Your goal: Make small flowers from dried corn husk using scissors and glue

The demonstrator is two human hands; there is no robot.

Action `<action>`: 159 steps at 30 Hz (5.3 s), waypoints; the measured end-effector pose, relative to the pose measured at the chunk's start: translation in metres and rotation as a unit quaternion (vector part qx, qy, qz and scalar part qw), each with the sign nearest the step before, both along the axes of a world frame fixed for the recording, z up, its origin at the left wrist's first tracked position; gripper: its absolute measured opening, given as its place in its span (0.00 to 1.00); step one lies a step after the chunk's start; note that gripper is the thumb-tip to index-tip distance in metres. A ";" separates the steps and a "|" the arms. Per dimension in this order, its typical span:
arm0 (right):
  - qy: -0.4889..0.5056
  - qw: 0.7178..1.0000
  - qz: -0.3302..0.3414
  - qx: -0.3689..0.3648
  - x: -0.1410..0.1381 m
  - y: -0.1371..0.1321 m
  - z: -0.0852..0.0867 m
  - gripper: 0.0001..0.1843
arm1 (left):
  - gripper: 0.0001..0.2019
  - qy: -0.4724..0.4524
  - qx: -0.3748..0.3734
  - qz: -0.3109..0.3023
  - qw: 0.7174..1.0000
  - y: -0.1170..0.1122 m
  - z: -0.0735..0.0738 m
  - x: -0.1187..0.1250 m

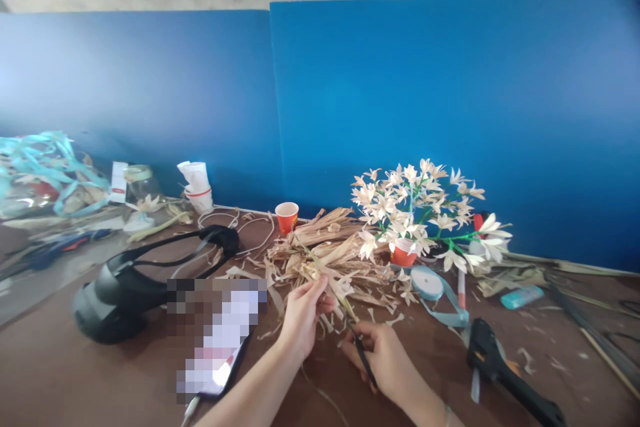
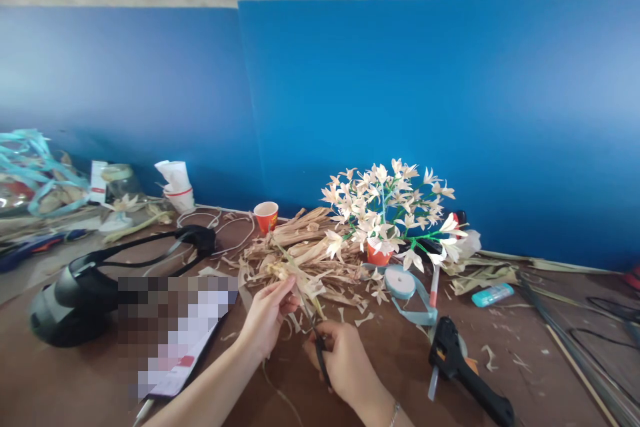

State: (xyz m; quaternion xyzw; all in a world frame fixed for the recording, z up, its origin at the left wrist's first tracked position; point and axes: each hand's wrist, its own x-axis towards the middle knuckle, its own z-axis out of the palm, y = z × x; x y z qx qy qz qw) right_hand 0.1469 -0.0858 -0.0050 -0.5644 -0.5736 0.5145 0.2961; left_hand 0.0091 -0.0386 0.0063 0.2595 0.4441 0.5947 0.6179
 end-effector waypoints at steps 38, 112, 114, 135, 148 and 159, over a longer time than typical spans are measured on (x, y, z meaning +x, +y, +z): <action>0.042 0.991 0.107 -0.071 0.024 0.005 0.005 0.15 | 0.16 0.168 0.074 -0.158 0.970 0.011 0.007 -0.023; 0.025 0.998 0.050 -0.033 0.016 0.007 0.002 0.14 | 0.13 -0.029 -0.012 -0.008 0.999 0.006 0.000 -0.006; 0.030 0.998 0.047 -0.030 0.015 0.007 0.002 0.15 | 0.13 -0.029 -0.012 -0.013 0.999 0.006 -0.002 -0.004; 0.054 0.997 0.027 0.039 0.014 0.009 -0.007 0.13 | 0.13 0.049 -0.005 -0.073 0.996 -0.008 -0.002 0.009; 0.066 0.995 0.027 0.066 0.013 0.008 -0.005 0.16 | 0.12 0.069 0.002 -0.093 0.993 -0.013 0.002 0.013; 0.089 0.989 0.038 0.111 0.011 0.006 0.006 0.14 | 0.12 0.065 0.005 -0.091 0.994 -0.011 -0.002 0.013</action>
